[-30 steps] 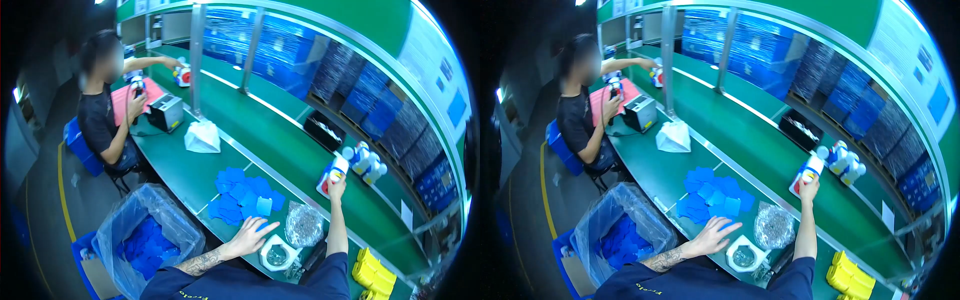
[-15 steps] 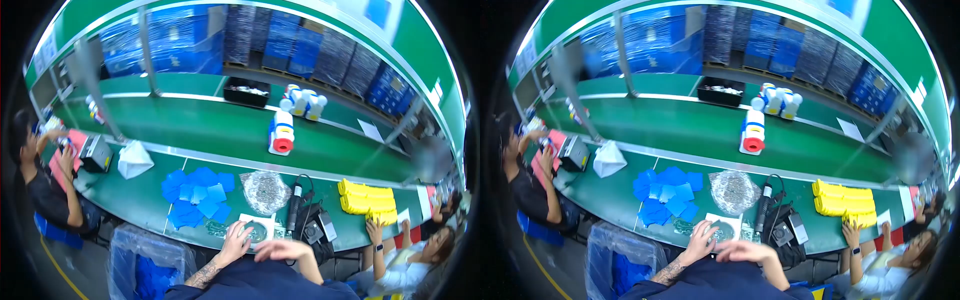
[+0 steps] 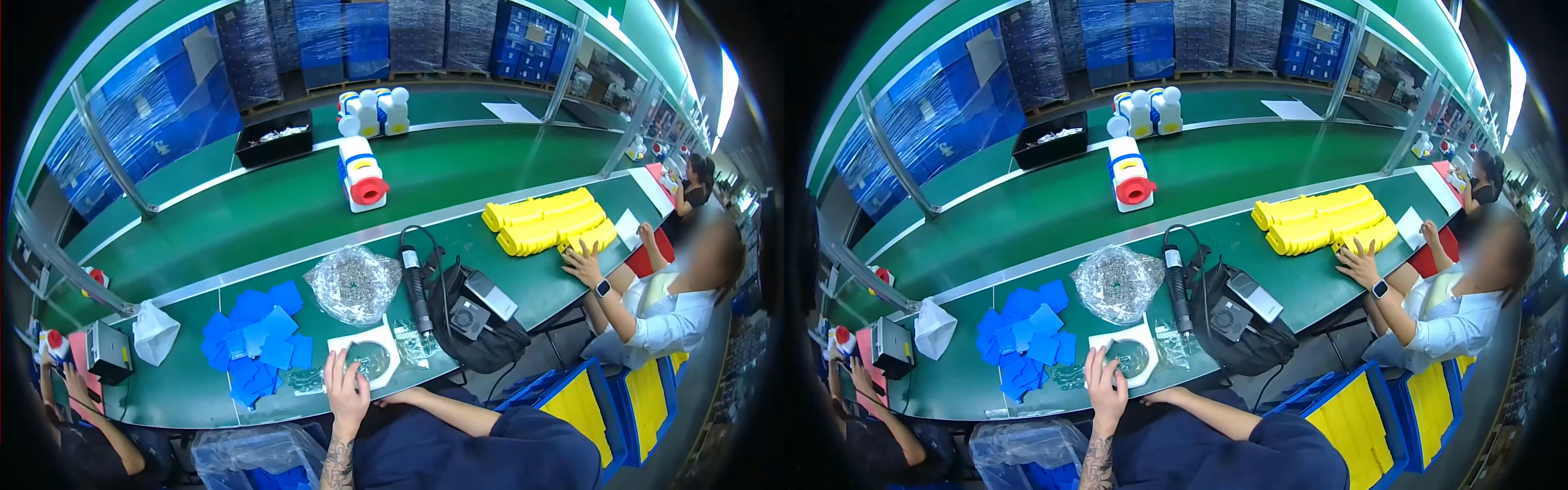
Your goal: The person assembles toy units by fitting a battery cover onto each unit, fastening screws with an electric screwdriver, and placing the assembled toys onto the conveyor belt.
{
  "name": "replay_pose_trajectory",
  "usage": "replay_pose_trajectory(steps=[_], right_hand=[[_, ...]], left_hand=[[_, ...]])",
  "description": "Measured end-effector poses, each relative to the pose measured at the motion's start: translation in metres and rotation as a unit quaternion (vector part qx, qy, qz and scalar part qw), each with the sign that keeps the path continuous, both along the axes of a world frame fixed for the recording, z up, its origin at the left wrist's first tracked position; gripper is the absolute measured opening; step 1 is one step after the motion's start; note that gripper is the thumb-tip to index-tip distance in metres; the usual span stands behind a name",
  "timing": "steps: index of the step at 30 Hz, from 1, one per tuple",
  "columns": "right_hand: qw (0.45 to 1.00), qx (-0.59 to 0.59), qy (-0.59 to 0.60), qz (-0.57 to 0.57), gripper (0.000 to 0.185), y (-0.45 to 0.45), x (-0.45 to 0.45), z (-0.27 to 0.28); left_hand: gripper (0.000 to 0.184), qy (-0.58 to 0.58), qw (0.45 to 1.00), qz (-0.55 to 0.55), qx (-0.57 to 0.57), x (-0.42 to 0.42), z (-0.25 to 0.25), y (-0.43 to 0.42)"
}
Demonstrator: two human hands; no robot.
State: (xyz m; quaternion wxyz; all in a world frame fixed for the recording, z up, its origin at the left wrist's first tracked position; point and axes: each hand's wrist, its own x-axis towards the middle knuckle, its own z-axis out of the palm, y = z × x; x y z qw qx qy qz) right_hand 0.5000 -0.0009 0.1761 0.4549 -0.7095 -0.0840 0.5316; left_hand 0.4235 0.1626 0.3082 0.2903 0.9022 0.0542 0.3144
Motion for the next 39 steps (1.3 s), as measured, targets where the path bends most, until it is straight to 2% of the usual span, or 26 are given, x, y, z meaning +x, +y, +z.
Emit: replay_pose_trajectory(steps=[24,31,39], right_hand=[[0.998,0.029,-0.043,0.038,0.033,0.048,0.049,-0.019],[0.995,0.031,-0.045,0.08,0.033,0.064,0.046,-0.027],[0.995,0.031,-0.052,0.076,0.034,0.062,0.048,-0.032]], left_hand=[[0.017,0.016,0.999,0.011,0.032,0.001,-0.002,0.0],[0.017,0.02,0.999,0.023,0.038,0.001,-0.003,0.001],[0.018,0.025,0.999,0.022,0.039,0.002,-0.001,0.001]])
